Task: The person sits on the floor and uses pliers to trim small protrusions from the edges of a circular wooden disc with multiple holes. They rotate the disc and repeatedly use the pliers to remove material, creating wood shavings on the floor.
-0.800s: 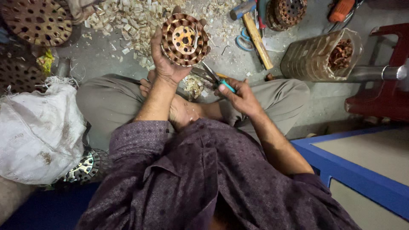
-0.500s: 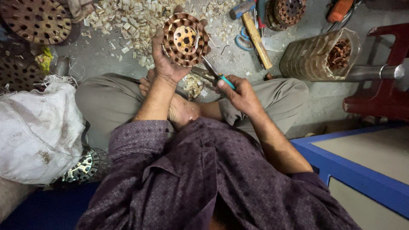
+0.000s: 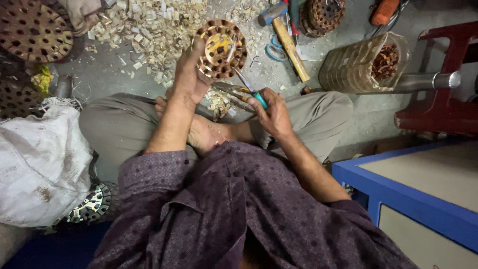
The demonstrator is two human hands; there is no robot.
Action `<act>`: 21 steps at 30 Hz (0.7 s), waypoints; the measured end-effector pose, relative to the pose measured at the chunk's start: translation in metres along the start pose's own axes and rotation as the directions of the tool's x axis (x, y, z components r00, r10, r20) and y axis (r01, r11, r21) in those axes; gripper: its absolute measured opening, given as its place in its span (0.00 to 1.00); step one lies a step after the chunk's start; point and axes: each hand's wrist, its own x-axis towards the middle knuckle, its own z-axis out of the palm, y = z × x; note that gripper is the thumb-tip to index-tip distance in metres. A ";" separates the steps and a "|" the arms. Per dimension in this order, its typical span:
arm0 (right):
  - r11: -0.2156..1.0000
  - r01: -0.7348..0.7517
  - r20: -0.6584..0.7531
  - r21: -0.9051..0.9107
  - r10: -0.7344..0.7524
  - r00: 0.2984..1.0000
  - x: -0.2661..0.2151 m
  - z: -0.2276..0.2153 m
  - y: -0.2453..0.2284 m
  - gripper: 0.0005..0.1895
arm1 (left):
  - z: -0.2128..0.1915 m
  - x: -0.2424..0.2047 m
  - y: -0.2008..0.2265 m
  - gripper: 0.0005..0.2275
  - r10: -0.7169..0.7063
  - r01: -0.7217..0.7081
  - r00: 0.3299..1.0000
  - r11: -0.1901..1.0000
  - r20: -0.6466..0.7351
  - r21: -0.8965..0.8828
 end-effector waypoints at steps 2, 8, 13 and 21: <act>0.995 0.057 0.002 -0.084 -0.057 0.998 0.000 0.002 -0.001 0.21 | 0.000 0.005 -0.014 0.32 0.085 -0.079 0.992 0.994 -0.088 0.072; 0.977 0.031 0.057 -0.212 -0.019 0.998 0.014 -0.006 -0.020 0.23 | -0.013 0.014 -0.026 0.23 0.206 -0.131 0.960 0.928 -0.189 0.349; 0.955 -0.191 0.112 -0.227 0.221 0.969 0.020 -0.020 -0.039 0.29 | -0.016 0.018 -0.030 0.21 0.227 -0.193 0.968 0.946 -0.109 0.261; 0.984 0.049 0.264 0.173 -0.094 0.960 0.014 0.002 0.010 0.28 | -0.016 0.016 -0.028 0.29 0.198 -0.193 0.980 0.955 0.000 0.223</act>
